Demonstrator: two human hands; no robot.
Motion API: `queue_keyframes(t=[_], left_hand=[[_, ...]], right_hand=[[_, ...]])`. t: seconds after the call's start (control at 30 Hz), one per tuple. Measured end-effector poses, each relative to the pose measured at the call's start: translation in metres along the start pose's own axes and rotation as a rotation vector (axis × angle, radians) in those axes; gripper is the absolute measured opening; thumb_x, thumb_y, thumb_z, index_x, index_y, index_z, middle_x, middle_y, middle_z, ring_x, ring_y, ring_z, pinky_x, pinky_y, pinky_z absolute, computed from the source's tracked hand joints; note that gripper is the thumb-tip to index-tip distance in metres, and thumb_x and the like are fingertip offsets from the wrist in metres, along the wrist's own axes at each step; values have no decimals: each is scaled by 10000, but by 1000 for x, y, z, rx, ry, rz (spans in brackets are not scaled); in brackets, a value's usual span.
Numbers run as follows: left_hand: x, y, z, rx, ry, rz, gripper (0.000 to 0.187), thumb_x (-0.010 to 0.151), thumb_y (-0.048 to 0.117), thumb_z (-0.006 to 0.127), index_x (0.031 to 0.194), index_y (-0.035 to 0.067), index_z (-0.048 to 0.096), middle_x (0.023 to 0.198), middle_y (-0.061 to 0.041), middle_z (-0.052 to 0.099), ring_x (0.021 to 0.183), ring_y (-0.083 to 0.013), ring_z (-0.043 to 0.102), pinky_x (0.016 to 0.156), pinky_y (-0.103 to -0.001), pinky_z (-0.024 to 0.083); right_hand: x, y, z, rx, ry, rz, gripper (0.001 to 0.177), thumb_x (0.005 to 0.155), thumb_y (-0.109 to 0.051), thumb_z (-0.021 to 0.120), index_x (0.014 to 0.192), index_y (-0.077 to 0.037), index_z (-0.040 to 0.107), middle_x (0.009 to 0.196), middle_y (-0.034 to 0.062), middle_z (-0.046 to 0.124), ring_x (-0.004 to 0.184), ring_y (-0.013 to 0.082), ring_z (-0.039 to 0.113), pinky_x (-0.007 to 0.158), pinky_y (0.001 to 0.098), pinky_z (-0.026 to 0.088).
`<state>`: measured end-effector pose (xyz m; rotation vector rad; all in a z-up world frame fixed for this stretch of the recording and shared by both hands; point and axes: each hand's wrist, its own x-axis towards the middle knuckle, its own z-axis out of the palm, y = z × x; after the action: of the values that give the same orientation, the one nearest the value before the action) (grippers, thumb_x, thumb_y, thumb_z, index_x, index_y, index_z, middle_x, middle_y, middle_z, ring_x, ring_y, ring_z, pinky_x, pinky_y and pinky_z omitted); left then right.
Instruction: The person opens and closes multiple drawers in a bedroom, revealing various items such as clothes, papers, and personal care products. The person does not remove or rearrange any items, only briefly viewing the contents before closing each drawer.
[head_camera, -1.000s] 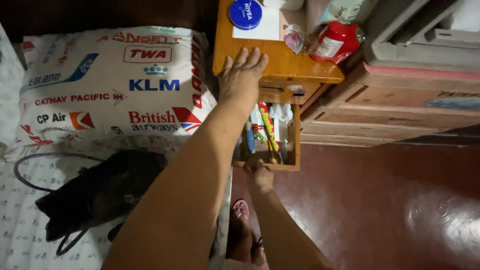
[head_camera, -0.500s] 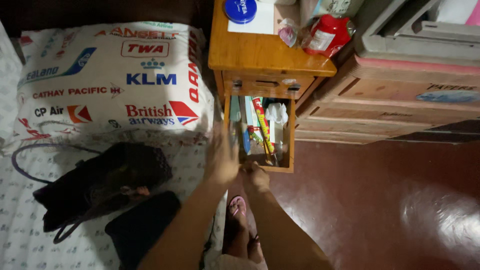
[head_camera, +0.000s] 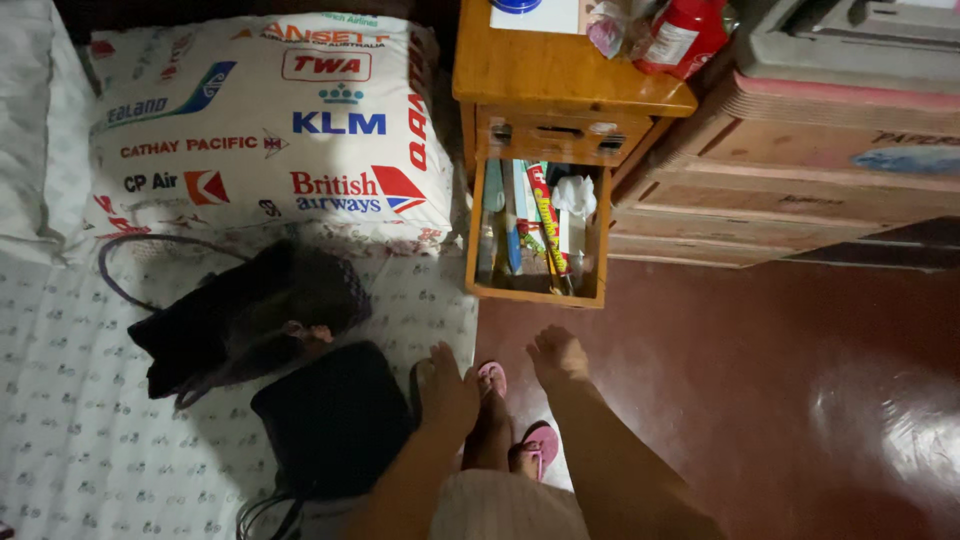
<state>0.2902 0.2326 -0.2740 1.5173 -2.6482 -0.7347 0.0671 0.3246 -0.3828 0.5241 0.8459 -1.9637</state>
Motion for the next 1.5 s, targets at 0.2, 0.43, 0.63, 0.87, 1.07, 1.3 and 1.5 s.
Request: queue_keyframes(t=[0.2,0.43,0.63,0.87,1.07,1.3,1.5], left_hand=[[7,15,-23,-74,-102,-16,796,989,377,548,1567,-57,213,1617,-301,270,1427,-514,334,1172,-528,313],[10,27,-12,-202,-180,-86,795,980,343,526,1579,-36,164,1653,-281,184,1494,-506,188,1164,-565,269],[18,14,28,122,-101,191,673,1026,329,503,1475,-117,275,1616,-360,224,1514,-503,205,1252,-557,133],[11,20,41,-102,-202,-18,668,1006,320,509,1499,-81,302,1618,-324,236,1475,-491,245,1241,-515,185],[16,42,15,-293,-48,-36,706,943,295,571,1469,-102,318,1391,-346,402,1272,-495,408,1090,-532,350],[69,89,-79,-1138,-397,-453,450,960,271,489,1355,57,488,932,-186,680,838,-388,695,831,-613,548],[128,115,-96,-2534,-433,-422,459,1040,389,380,1285,67,596,1081,-135,749,978,-298,696,916,-481,532]], right_hand=[[-24,-14,-6,52,8,3,155,1013,-199,550,1120,-88,554,1030,115,568,980,297,531,949,517,434],[-34,-22,1,-2,173,-14,457,989,-298,524,1390,-84,478,1239,132,553,1140,315,503,1069,535,379],[-41,-25,8,-52,268,-9,631,985,-335,530,1545,-89,374,1529,179,441,1405,368,416,1184,555,309],[-45,-28,14,-64,223,-4,727,1027,-324,470,1629,-53,168,1631,215,308,1511,389,294,1236,552,271],[-39,-24,25,-32,193,19,705,954,-296,456,1585,-36,279,1587,210,366,1452,385,355,1169,569,290],[-2,-31,44,229,28,135,553,903,-242,576,1338,81,464,1295,229,552,1195,424,518,1065,524,400],[17,-47,83,152,114,69,377,791,-172,534,1112,23,549,989,235,600,915,384,558,920,588,453]])
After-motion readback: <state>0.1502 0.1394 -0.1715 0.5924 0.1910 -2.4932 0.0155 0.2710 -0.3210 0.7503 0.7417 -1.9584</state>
